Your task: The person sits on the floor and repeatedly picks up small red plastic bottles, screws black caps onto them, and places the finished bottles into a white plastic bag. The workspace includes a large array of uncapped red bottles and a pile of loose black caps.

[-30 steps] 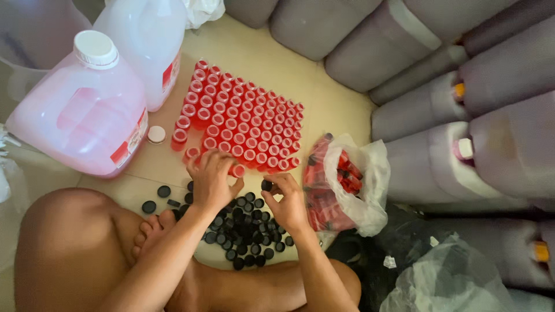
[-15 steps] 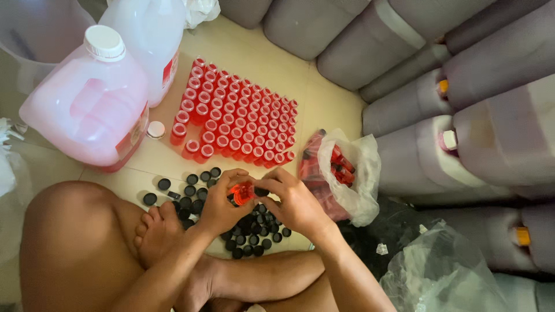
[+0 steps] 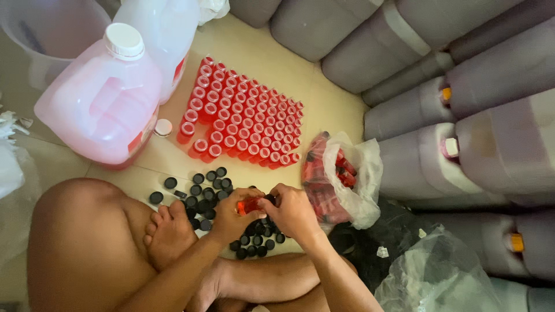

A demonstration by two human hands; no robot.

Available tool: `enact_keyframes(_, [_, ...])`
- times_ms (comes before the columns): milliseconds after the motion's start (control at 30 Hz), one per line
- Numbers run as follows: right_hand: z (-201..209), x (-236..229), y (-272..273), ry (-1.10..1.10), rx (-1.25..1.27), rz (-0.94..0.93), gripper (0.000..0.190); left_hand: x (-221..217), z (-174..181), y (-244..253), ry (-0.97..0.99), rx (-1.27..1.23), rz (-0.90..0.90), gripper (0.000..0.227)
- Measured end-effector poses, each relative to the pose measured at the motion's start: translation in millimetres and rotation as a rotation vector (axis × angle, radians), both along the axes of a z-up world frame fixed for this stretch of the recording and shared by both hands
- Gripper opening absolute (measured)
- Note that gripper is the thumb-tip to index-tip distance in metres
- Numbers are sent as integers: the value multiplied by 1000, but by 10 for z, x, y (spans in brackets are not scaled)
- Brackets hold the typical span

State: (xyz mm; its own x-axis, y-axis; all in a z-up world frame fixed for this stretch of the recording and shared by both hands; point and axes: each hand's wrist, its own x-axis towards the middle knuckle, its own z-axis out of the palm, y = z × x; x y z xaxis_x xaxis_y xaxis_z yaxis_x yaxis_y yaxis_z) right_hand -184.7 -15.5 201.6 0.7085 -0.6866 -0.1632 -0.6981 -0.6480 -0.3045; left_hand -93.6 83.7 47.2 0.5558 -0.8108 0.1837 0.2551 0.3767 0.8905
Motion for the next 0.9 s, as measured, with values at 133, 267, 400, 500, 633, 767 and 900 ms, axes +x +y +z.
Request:
enact_keyframes(133, [93,38,11,-4,12,-28,33,107,133,1,-91,65,-5,60])
enact_keyframes(267, [183,48,90,-23,-2,-26,33,158,198,11,-90,133,-145,72])
enact_keyframes(400, [130,57,147,-38,-43,93,30,65,-95,-60,-134,206,-238,24])
enact_keyframes(500, [176,19,133,7,-97,217,36,28,-224,-77,-191,163,-311,22])
enact_keyframes(633, [159,-75,-52,-119,-108,532,33,88,-115,-29,-168,176,-440,20])
enact_keyframes(767, [96,-1,-147,-339,-270,883,40,39,-176,-55,25,196,-806,24])
enact_keyframes(900, [-180,-22,-200,-425,-406,1021,38,112,-15,18,227,207,-1041,15])
